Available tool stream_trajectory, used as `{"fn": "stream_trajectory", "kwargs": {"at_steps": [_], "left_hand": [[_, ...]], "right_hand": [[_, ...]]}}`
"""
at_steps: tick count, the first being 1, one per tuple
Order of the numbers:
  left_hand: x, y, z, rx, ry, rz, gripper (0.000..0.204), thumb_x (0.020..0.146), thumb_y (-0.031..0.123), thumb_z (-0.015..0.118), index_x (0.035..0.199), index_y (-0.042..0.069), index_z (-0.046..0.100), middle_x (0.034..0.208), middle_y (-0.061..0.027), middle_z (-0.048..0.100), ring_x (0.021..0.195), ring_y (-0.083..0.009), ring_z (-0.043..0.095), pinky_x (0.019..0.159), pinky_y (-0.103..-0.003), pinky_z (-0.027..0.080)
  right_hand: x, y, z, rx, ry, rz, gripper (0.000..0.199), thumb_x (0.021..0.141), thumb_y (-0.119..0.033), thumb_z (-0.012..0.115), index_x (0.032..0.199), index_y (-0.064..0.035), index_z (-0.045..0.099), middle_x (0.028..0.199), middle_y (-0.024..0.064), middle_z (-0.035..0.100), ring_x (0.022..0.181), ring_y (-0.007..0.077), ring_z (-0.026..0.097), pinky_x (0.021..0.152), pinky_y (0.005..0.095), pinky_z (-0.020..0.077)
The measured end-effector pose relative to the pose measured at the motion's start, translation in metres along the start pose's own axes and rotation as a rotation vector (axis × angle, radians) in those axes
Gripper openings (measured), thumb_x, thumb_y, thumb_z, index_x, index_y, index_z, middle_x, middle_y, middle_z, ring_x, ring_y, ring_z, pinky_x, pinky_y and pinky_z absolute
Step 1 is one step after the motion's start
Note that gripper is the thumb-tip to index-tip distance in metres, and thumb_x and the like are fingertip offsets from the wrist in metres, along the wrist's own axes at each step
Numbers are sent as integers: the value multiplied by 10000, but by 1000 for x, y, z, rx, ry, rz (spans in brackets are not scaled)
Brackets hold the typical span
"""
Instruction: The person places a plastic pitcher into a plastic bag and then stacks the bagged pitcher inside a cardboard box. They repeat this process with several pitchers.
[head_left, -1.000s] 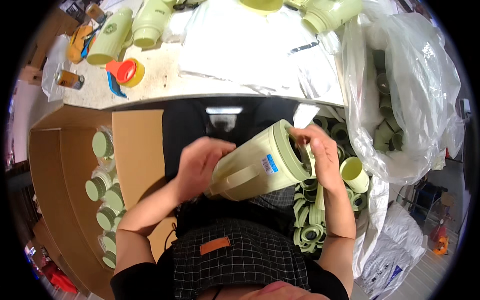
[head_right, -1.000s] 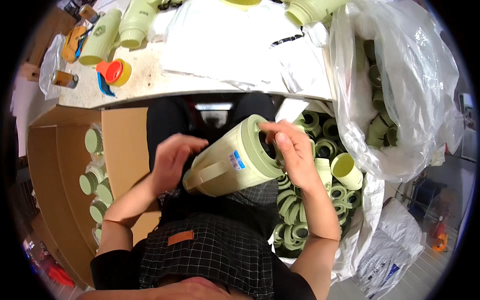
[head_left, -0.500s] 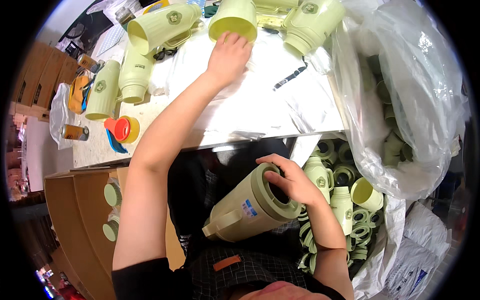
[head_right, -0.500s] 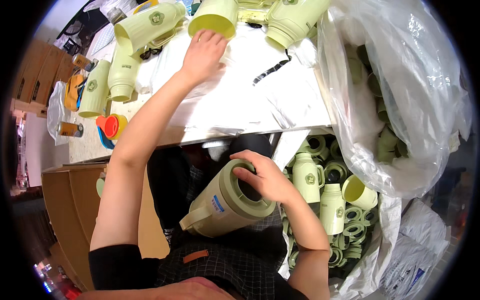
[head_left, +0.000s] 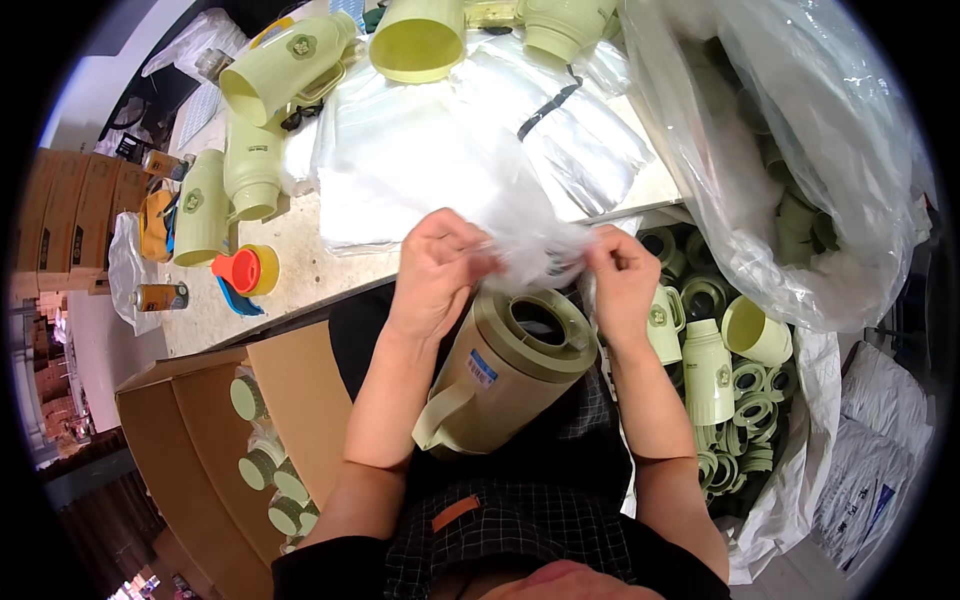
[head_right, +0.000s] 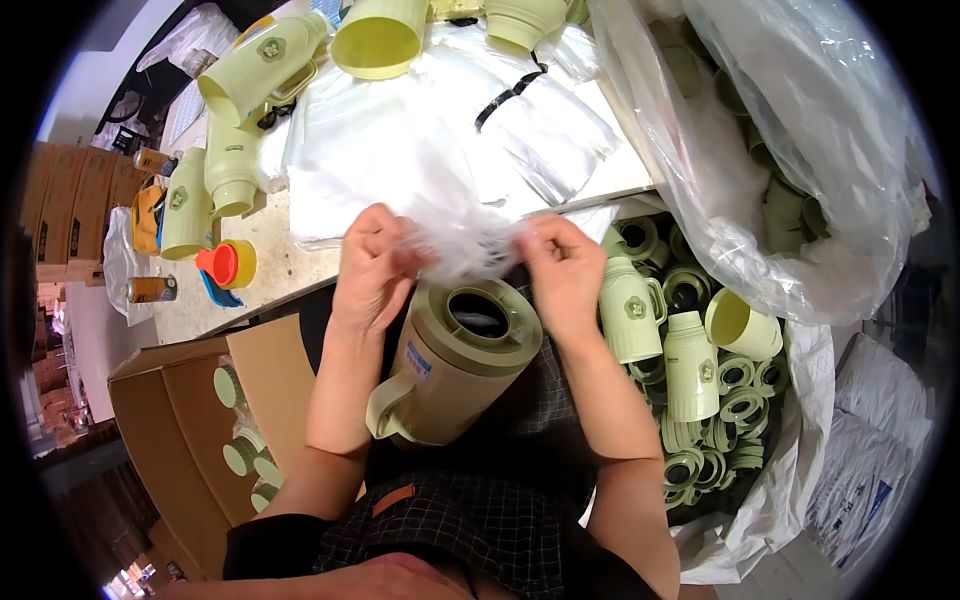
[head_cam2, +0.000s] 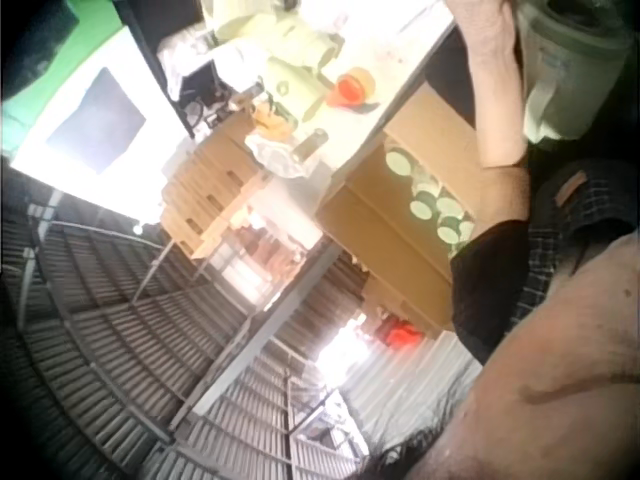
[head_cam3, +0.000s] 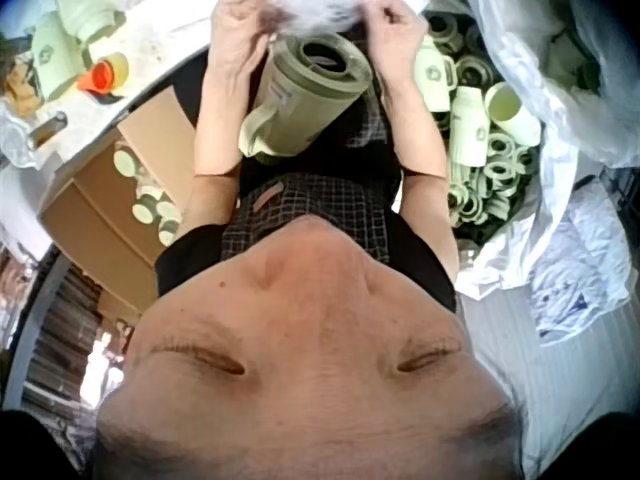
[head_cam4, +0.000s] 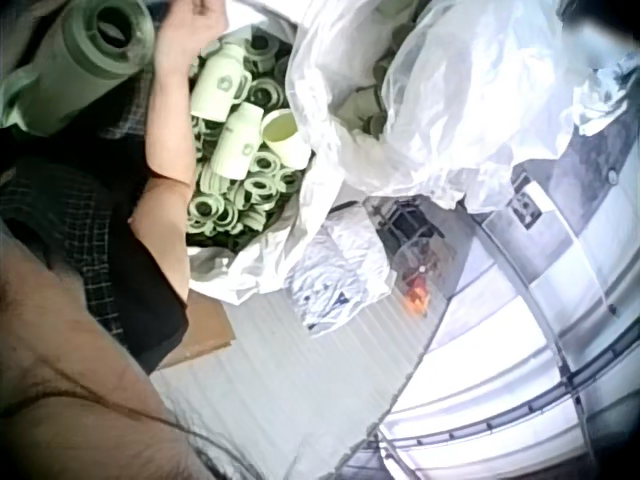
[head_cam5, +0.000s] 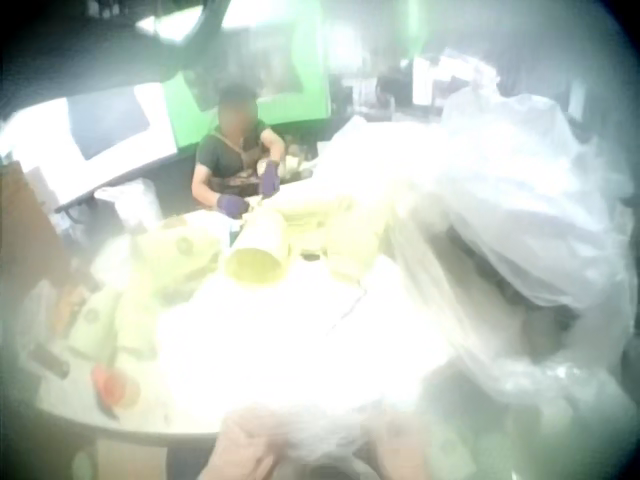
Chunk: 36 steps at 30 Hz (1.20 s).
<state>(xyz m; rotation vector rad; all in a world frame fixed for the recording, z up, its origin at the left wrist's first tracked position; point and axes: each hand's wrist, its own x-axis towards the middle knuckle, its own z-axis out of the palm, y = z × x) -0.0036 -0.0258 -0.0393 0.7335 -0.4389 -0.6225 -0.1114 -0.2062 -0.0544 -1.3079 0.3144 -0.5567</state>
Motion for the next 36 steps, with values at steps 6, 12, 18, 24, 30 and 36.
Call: {"fn": "stream_trajectory", "kwargs": {"at_steps": [6, 12, 18, 24, 30, 36], "left_hand": [[-12, -5, -13, 77, 232, -13, 126, 955, 108, 604, 1062, 49, 572, 844, -16, 605, 757, -119, 622, 744, -309, 547], [-48, -11, -66, 937, 311, -224, 294, 824, -83, 631, 1081, 43, 561, 747, 62, 411, 672, -54, 426, 587, -213, 354], [-126, 38, 28, 1245, 26, 178, 639, 680, -1, 777, 1258, 29, 505, 849, -55, 497, 707, -204, 491, 607, -295, 404], [-268, 22, -1, 1668, 476, -31, 647, 725, 136, 778, 1279, -22, 484, 967, -171, 538, 816, -368, 602, 662, -419, 508], [-350, 59, -5, 2068, 851, 140, 470, 716, 194, 749, 1164, 163, 612, 1091, -187, 545, 834, -376, 621, 620, -462, 518], [-541, 171, -20, 1898, 1441, 118, 367, 953, 195, 535, 1265, 9, 583, 1155, -157, 680, 1038, -279, 647, 909, -377, 503]], "right_hand": [[6, 9, 1, -373, -102, 210, 101, 842, -17, 719, 922, 1, 661, 780, 42, 667, 745, 128, 603, 709, 276, 492], [-3, 79, -47, 551, 412, 567, 84, 955, -56, 598, 991, -19, 532, 852, 36, 594, 602, 121, 513, 515, 222, 445], [-148, 29, -3, -327, 17, -350, 184, 958, -192, 520, 958, -11, 483, 983, 131, 507, 901, 246, 506, 781, 409, 427], [-197, 33, 20, -547, -600, 101, 388, 846, -39, 695, 1202, 16, 549, 1172, 171, 577, 1098, 285, 571, 925, 392, 460], [-177, 28, 115, -78, -1117, 487, 676, 766, -75, 829, 1351, -19, 497, 1345, 94, 546, 1194, 201, 563, 1002, 359, 454], [-228, -40, 258, 233, -1783, 98, 716, 800, -33, 766, 1439, -12, 443, 1229, 130, 611, 933, 161, 626, 836, 294, 501]]}}
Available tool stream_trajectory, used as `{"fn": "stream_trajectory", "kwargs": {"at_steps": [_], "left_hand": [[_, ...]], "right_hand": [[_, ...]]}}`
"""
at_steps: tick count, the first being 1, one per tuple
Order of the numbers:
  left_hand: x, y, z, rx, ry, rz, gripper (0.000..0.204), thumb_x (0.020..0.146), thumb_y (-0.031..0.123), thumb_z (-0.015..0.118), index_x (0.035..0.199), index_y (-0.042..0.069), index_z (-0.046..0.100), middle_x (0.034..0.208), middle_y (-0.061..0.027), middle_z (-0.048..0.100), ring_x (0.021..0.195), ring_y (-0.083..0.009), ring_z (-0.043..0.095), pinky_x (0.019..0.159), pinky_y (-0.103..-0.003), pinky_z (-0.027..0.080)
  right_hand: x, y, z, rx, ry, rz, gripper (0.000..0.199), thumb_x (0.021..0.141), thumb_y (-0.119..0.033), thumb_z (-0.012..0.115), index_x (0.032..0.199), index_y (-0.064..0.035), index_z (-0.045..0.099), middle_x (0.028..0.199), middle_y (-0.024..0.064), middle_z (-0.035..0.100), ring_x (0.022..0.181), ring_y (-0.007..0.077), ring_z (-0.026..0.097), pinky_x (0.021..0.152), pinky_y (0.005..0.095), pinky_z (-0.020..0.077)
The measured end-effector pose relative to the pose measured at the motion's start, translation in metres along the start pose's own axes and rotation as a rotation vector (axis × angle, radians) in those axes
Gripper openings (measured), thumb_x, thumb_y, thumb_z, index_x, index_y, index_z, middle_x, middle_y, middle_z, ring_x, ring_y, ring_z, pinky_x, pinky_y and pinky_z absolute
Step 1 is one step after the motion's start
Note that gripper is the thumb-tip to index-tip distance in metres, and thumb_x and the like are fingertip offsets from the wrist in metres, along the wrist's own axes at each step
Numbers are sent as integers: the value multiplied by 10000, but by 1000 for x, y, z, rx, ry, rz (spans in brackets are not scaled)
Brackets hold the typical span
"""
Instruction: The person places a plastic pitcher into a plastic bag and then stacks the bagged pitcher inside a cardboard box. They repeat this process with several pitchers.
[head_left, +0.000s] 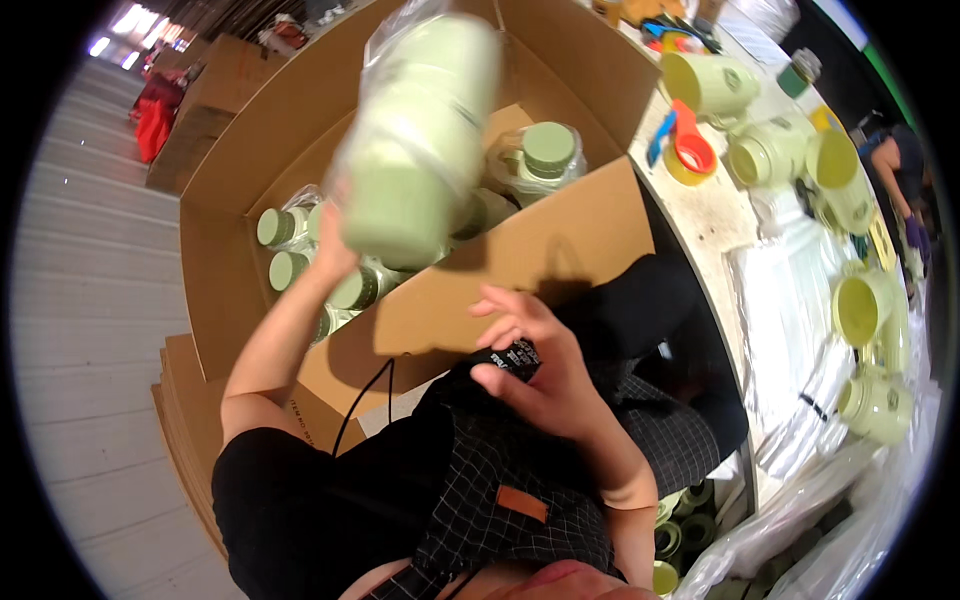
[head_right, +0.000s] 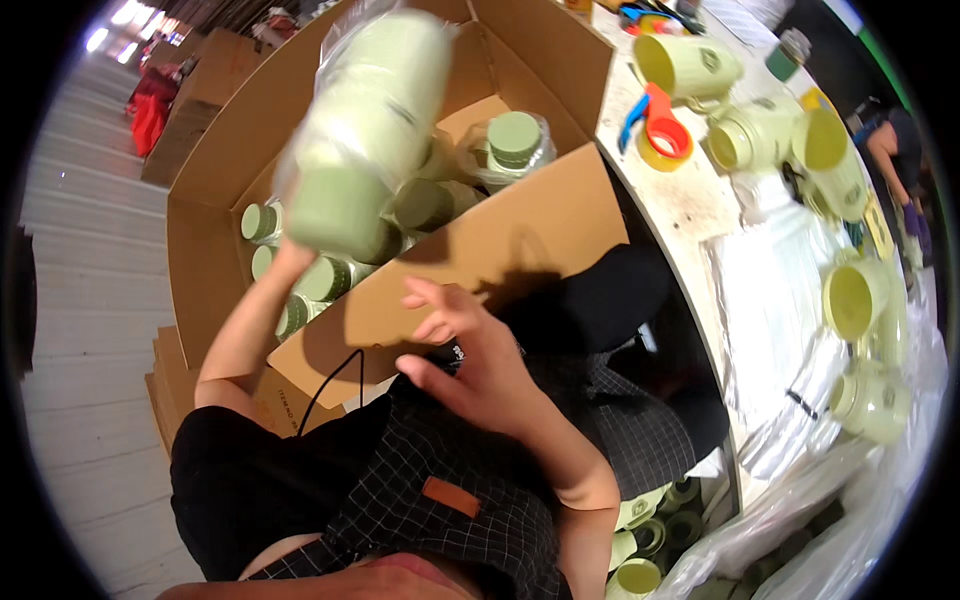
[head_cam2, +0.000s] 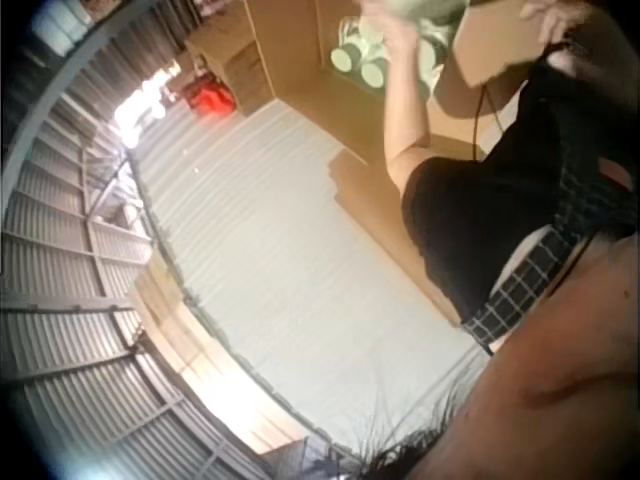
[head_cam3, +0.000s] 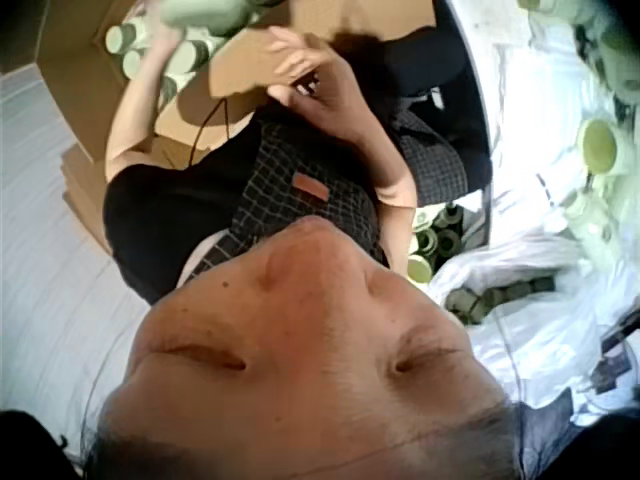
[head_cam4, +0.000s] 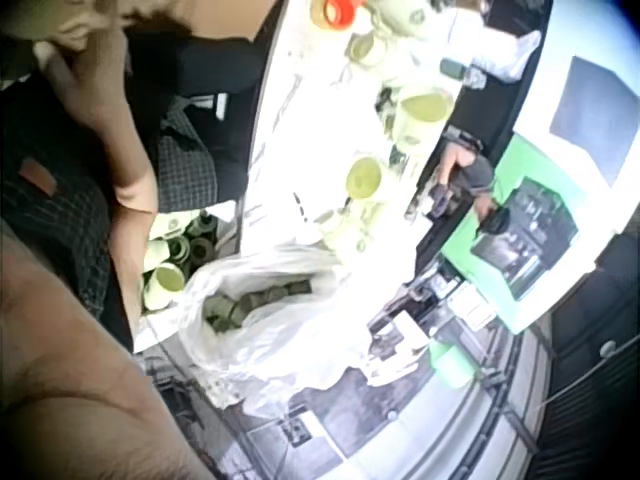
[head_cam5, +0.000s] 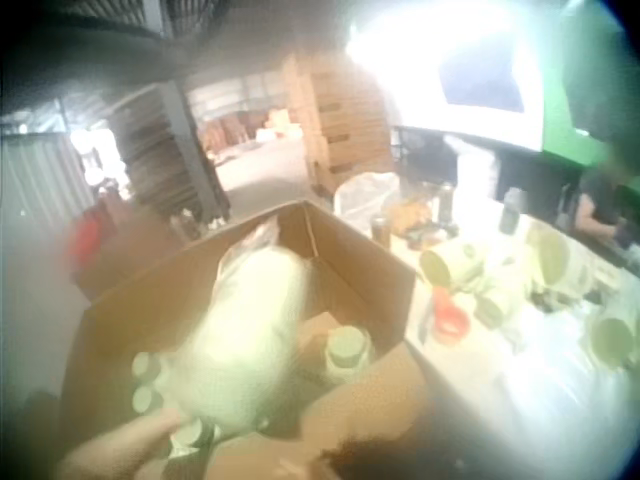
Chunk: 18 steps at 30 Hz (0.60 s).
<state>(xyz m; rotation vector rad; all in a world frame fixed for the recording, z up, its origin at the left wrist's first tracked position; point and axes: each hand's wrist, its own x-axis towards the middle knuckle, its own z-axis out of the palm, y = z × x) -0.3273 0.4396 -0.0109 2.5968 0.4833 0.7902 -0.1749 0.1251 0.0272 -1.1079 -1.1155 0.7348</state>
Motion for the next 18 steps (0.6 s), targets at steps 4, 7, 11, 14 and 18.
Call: {"fn": "stream_trajectory", "kwargs": {"at_steps": [4, 7, 11, 14, 18], "left_hand": [[-1, -160, -48, -343, 27, -761, 387, 1036, 347, 478, 1111, -2, 627, 886, -39, 610, 789, -151, 535, 739, -317, 450], [-41, -301, -62, -212, -176, -1025, 371, 1010, 423, 519, 985, 78, 654, 782, -14, 571, 652, -117, 472, 591, -321, 390], [-31, -368, 16, -332, -353, -1346, 384, 960, 460, 541, 939, 88, 639, 772, -74, 602, 653, -200, 584, 592, -391, 497], [-98, -356, 76, -314, -443, -1377, 393, 921, 424, 585, 997, 42, 632, 844, -126, 618, 734, -255, 607, 664, -419, 510], [-119, -311, -5, 448, -178, -1310, 450, 868, 378, 644, 1075, -21, 622, 941, -194, 640, 842, -329, 638, 761, -457, 527]], "right_hand": [[-3, 23, 17, -39, -29, 149, 580, 826, -25, 752, 1361, -46, 529, 1199, 111, 629, 930, 192, 642, 823, 314, 533], [-54, 43, 6, -91, 228, 433, 525, 829, 17, 719, 1327, -18, 556, 1135, 92, 671, 969, 164, 636, 881, 299, 516], [-189, 34, -6, -132, 876, 609, 342, 909, -6, 644, 1247, 13, 595, 1082, 59, 649, 975, 115, 587, 926, 261, 467], [-255, -22, 6, -509, 1422, 626, 259, 962, -121, 657, 1181, 9, 605, 936, 12, 606, 761, 76, 545, 748, 223, 449], [-381, 0, -51, -530, 1981, 351, 284, 934, -83, 669, 1191, 7, 588, 967, 52, 630, 817, 117, 575, 721, 269, 495]]}}
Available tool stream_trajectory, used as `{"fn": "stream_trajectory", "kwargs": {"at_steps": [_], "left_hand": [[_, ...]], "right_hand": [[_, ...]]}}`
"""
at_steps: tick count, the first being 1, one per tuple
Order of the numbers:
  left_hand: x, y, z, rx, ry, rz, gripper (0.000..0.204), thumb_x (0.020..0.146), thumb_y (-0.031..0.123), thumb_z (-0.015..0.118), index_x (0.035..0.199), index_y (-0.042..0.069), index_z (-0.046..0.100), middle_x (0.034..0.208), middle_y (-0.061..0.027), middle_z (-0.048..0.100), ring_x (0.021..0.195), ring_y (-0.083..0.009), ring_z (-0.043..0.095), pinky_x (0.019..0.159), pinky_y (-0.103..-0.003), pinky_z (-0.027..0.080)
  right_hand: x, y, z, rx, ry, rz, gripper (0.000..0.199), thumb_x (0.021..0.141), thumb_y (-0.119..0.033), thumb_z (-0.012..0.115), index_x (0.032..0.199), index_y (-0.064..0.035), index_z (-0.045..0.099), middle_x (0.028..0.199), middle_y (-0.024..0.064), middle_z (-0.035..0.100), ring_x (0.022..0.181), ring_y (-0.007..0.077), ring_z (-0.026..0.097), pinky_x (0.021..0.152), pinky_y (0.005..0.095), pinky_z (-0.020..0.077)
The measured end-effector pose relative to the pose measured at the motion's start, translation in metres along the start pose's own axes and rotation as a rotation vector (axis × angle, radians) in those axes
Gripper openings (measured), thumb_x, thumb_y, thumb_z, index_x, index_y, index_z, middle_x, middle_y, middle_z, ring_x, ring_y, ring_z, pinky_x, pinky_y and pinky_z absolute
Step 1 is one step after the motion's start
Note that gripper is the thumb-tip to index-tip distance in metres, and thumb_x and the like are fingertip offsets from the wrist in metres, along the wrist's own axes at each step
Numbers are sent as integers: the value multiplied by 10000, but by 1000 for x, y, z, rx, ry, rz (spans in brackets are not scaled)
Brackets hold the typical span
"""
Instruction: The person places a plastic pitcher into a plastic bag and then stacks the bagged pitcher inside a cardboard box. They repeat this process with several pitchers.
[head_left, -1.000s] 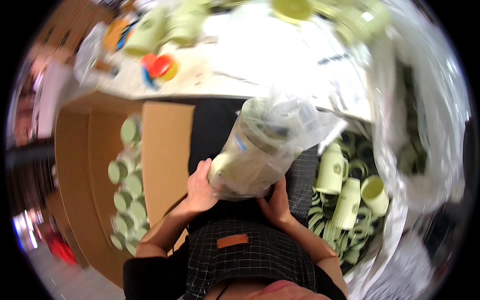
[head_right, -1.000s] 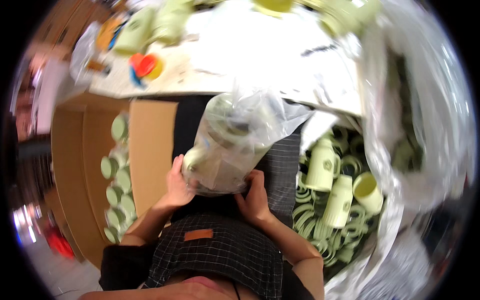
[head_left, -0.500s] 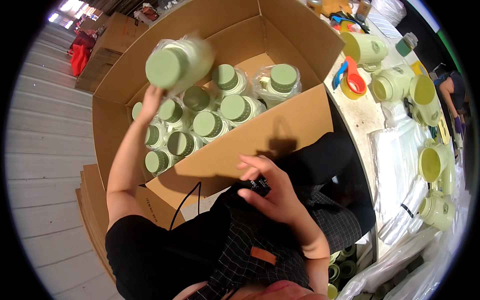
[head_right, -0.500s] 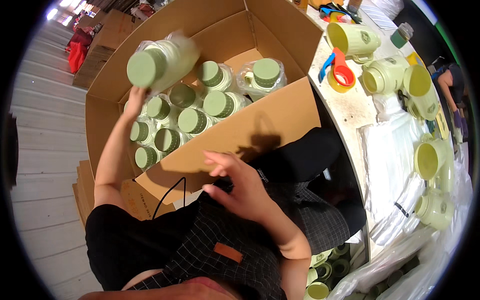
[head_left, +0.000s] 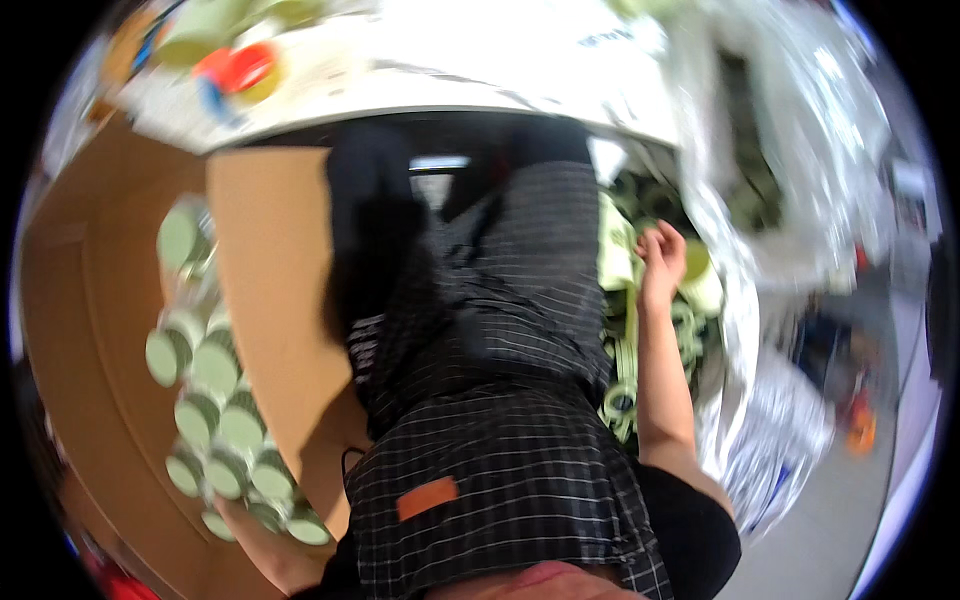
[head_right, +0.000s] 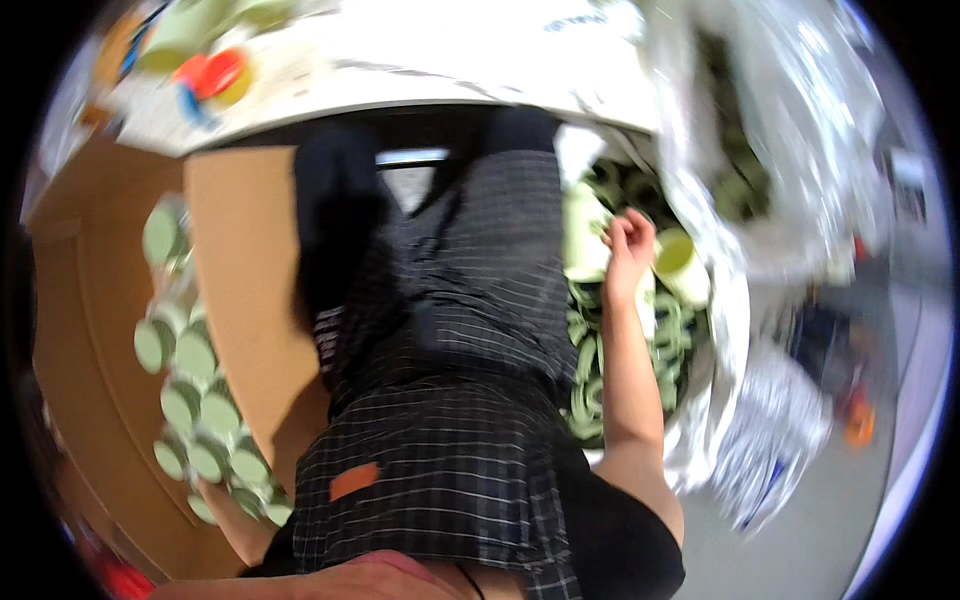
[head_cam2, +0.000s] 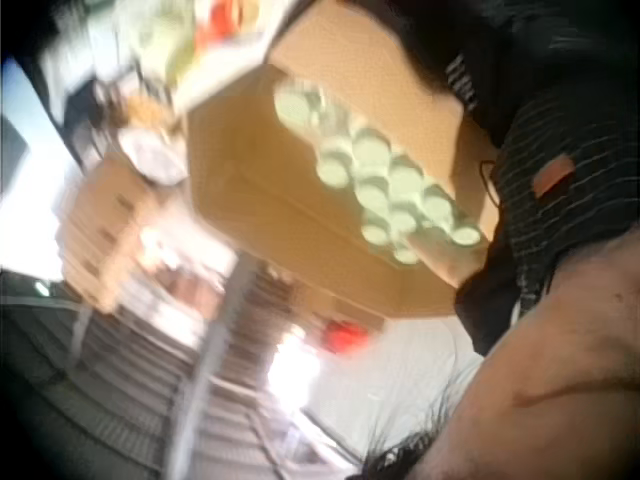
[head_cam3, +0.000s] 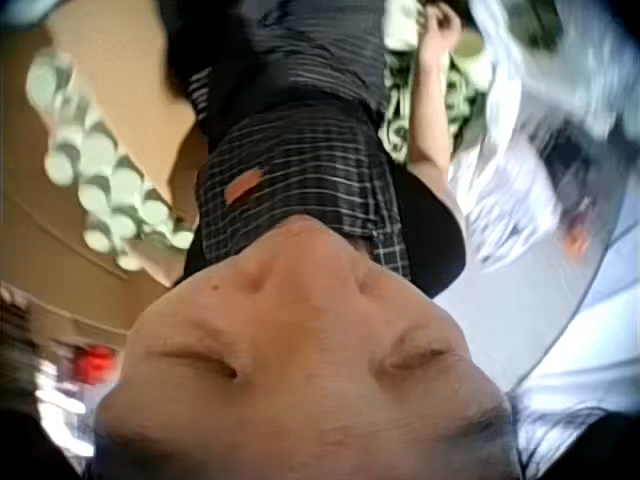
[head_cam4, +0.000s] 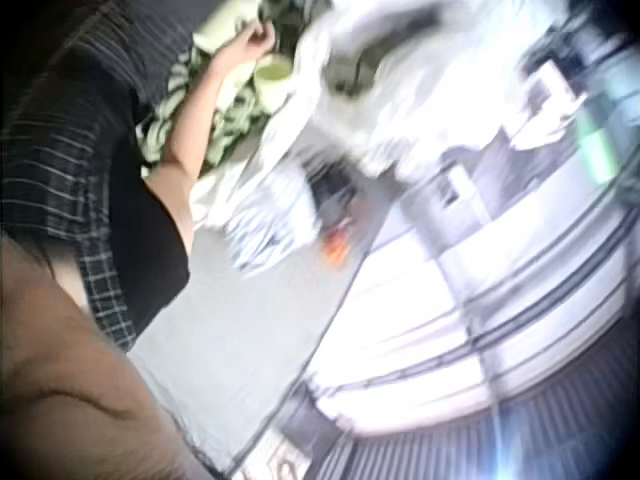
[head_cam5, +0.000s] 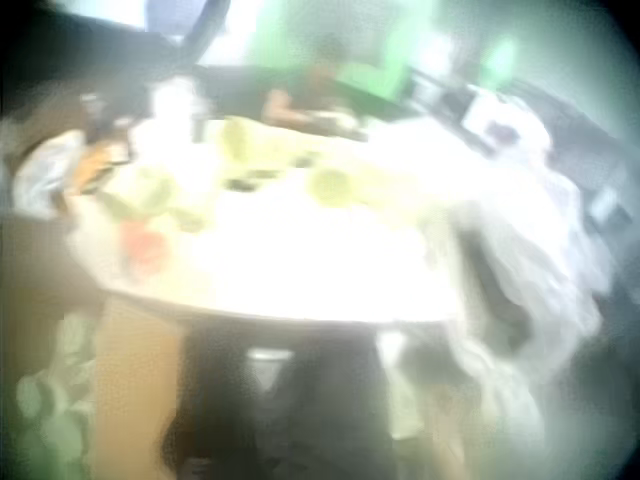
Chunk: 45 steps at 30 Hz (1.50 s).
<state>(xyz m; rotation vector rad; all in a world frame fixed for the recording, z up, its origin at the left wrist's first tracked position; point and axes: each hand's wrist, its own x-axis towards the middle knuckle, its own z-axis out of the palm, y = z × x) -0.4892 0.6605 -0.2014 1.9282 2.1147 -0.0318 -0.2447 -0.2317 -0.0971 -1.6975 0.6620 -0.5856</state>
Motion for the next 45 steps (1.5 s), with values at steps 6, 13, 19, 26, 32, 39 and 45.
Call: {"fn": "stream_trajectory", "kwargs": {"at_steps": [6, 13, 19, 26, 32, 39, 45], "left_hand": [[-69, 116, -63, -63, 627, 523, 539, 812, 327, 708, 1146, -88, 619, 1012, -266, 663, 930, -422, 663, 844, -481, 549], [-344, 328, -7, -459, -134, 1518, 332, 962, 83, 601, 1282, 1, 566, 1237, -114, 564, 1100, -235, 583, 965, -373, 476], [-661, 386, 39, -550, -1010, 2125, 230, 962, 75, 555, 1174, 3, 606, 1203, -107, 611, 1170, -221, 551, 1069, -351, 381], [-780, 383, 45, 440, -1967, 1948, 353, 953, 232, 620, 1200, -20, 614, 1123, -118, 659, 1077, -183, 604, 933, -312, 469], [-612, 410, -5, 10, -1706, 1381, 543, 888, 287, 730, 1281, -55, 578, 1170, -100, 684, 1048, -177, 652, 913, -325, 511], [-544, 376, 23, -483, -1636, 779, 498, 1059, 308, 444, 1466, 22, 424, 1458, -134, 515, 1320, -291, 515, 1107, -476, 414], [-568, 380, 30, -554, -1704, 597, 498, 1067, 334, 433, 1460, 28, 429, 1467, -136, 505, 1336, -305, 497, 1125, -504, 391]], "right_hand": [[-24, 220, -101, 81, 583, 1017, 307, 880, -236, 743, 1071, -70, 568, 837, 73, 592, 510, 184, 498, 413, 329, 379], [-20, 243, -48, 408, 677, 549, 280, 961, -97, 630, 1213, 25, 613, 1132, 104, 670, 970, 239, 649, 863, 373, 522], [-22, 51, -82, 602, 358, 227, 312, 1035, -186, 474, 1252, 10, 581, 1117, 81, 682, 1016, 208, 646, 917, 319, 492], [19, 10, 34, 541, -201, 102, 249, 966, -250, 589, 1066, -27, 641, 907, 51, 644, 820, 138, 599, 736, 274, 498], [107, 179, 29, 364, 311, 699, 611, 893, -407, 651, 1443, -192, 495, 1328, 71, 532, 1187, 224, 496, 883, 430, 482], [158, 286, 77, 539, 687, 538, 428, 881, -371, 658, 1256, -180, 582, 1224, 40, 565, 1104, 223, 536, 891, 441, 448], [55, 114, 13, 1065, 242, 789, 553, 982, -471, 545, 1364, -72, 504, 1340, 120, 574, 1196, 297, 582, 926, 461, 508]]}}
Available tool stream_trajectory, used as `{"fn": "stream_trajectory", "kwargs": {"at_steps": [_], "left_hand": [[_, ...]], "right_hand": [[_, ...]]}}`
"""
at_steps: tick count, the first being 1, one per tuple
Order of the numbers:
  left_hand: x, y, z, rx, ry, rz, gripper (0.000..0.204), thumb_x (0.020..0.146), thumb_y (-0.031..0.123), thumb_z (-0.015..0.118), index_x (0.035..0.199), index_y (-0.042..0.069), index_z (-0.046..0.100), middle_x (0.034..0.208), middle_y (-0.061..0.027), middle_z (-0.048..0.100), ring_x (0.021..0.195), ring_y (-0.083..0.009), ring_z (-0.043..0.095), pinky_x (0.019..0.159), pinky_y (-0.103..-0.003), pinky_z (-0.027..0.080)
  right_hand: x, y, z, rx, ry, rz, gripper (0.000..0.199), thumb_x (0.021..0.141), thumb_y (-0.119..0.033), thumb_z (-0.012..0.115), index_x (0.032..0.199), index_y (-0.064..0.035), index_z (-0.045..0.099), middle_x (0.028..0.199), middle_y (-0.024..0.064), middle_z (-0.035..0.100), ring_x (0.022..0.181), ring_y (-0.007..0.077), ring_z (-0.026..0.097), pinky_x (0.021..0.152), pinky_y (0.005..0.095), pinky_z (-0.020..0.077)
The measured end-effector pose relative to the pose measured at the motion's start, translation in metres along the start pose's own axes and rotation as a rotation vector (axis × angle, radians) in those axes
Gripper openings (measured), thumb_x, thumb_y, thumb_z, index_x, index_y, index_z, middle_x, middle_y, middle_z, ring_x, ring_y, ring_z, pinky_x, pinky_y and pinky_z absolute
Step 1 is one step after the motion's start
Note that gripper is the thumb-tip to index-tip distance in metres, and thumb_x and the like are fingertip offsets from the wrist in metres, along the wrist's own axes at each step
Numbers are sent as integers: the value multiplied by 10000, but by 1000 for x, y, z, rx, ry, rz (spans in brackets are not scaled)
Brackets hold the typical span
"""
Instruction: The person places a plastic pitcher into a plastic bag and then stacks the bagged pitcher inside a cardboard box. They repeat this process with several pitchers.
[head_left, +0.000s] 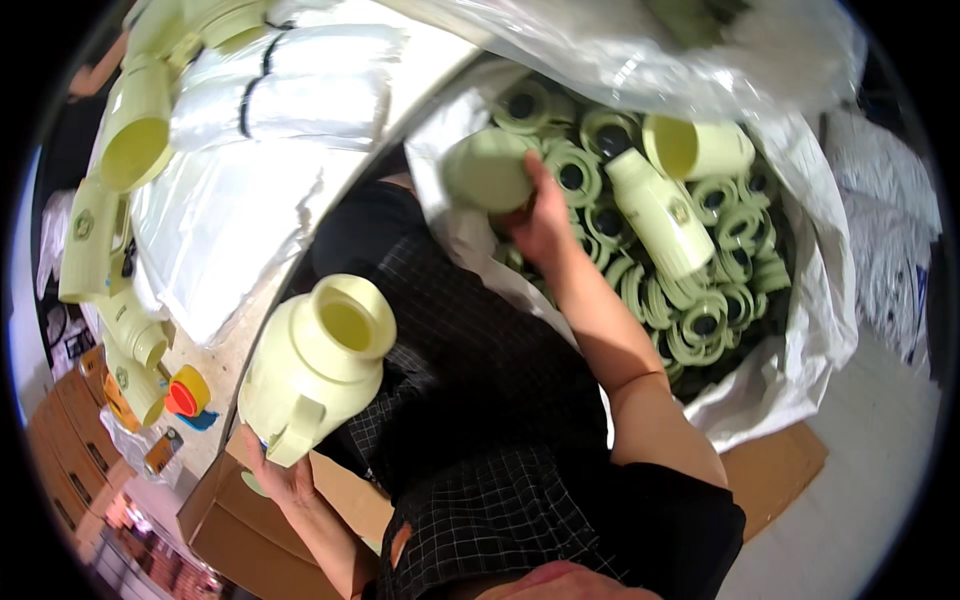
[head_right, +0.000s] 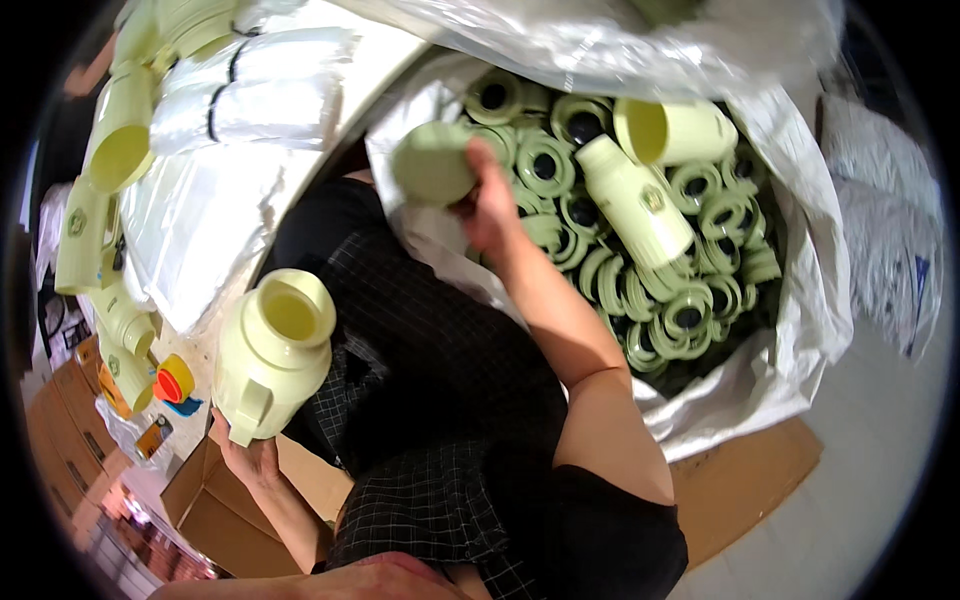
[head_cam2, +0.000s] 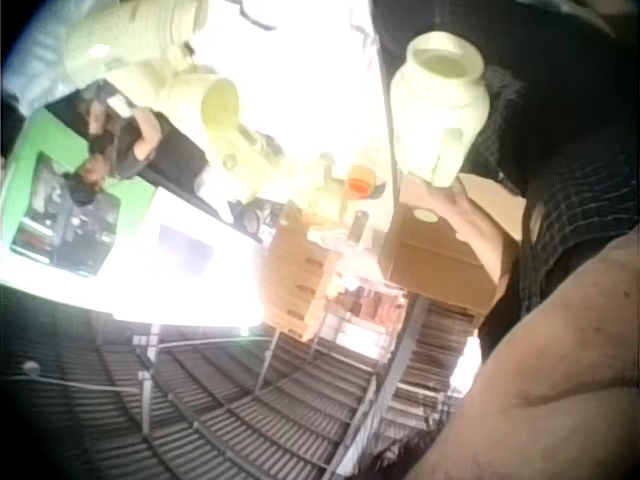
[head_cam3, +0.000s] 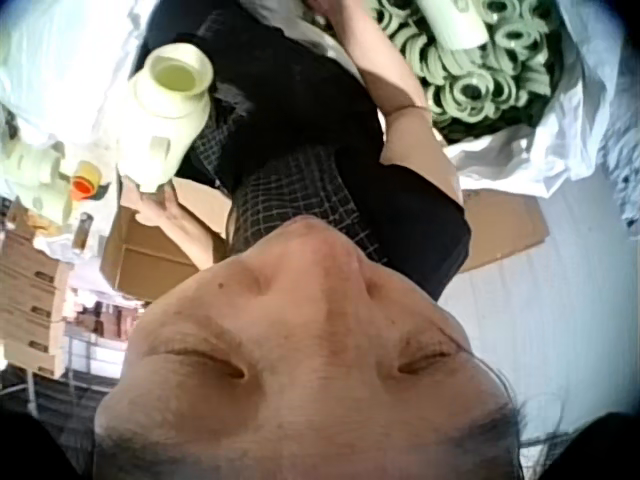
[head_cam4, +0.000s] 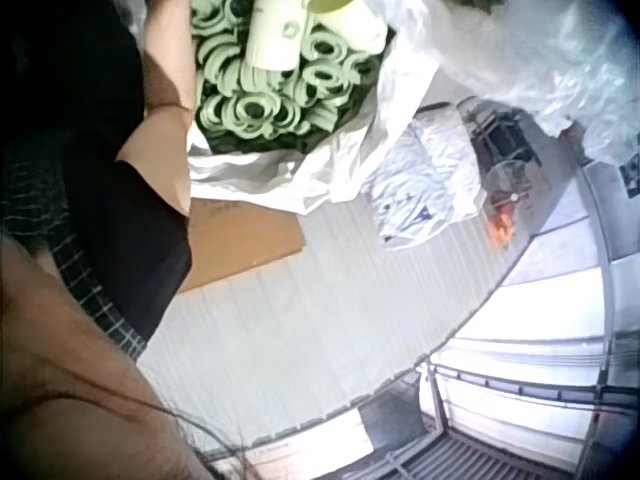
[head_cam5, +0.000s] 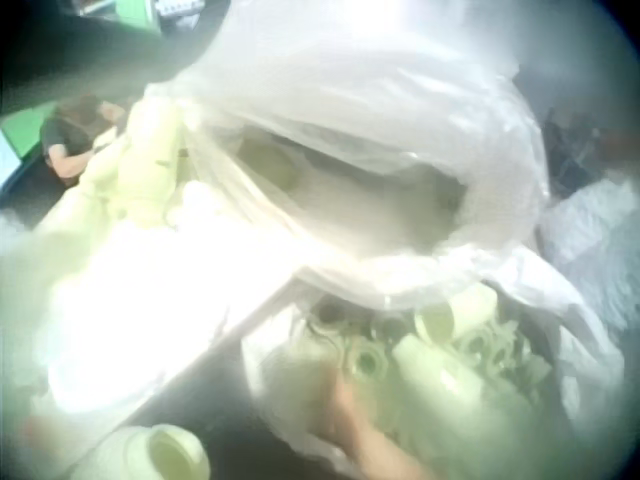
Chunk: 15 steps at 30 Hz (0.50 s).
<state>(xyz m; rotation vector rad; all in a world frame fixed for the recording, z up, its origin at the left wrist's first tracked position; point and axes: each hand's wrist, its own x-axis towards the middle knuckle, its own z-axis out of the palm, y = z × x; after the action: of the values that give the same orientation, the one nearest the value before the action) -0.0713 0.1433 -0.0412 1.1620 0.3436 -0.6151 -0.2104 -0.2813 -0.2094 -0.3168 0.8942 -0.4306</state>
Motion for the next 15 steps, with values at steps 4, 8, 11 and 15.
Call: {"fn": "stream_trajectory", "kwargs": {"at_steps": [4, 8, 11, 15], "left_hand": [[-4, -4, -1, 19, -98, -23, 481, 1075, 322, 410, 1447, 17, 434, 1466, -146, 501, 1341, -308, 491, 1130, -503, 385], [-27, -3, 7, 38, -82, -32, 513, 1057, 330, 457, 1451, 4, 424, 1455, -161, 509, 1323, -319, 507, 1116, -496, 411], [-43, -1, -1, 75, 108, -78, 523, 1040, 351, 496, 1412, -16, 465, 1399, -164, 554, 1267, -307, 551, 1070, -469, 459], [-48, 11, 44, 405, 394, 337, 513, 1021, 394, 468, 1272, -37, 588, 1240, -166, 635, 1070, -267, 659, 882, -382, 567]], "right_hand": [[-104, 25, 56, 20, -806, 80, 730, 1022, -558, 411, 1501, -10, 354, 1453, 191, 490, 1351, 273, 475, 1137, 418, 365], [-131, 31, 82, -509, -860, -508, 643, 982, -479, 522, 1475, -78, 421, 1463, 172, 464, 1312, 302, 488, 1119, 425, 358], [-158, 17, 102, -776, -1123, -1201, 623, 793, -340, 740, 1370, -196, 552, 1363, 137, 496, 1251, 370, 482, 1059, 476, 394], [-174, 48, 99, -686, -747, -1102, 545, 867, -357, 692, 1326, -120, 518, 1300, 141, 511, 1210, 340, 500, 1039, 462, 396]]}}
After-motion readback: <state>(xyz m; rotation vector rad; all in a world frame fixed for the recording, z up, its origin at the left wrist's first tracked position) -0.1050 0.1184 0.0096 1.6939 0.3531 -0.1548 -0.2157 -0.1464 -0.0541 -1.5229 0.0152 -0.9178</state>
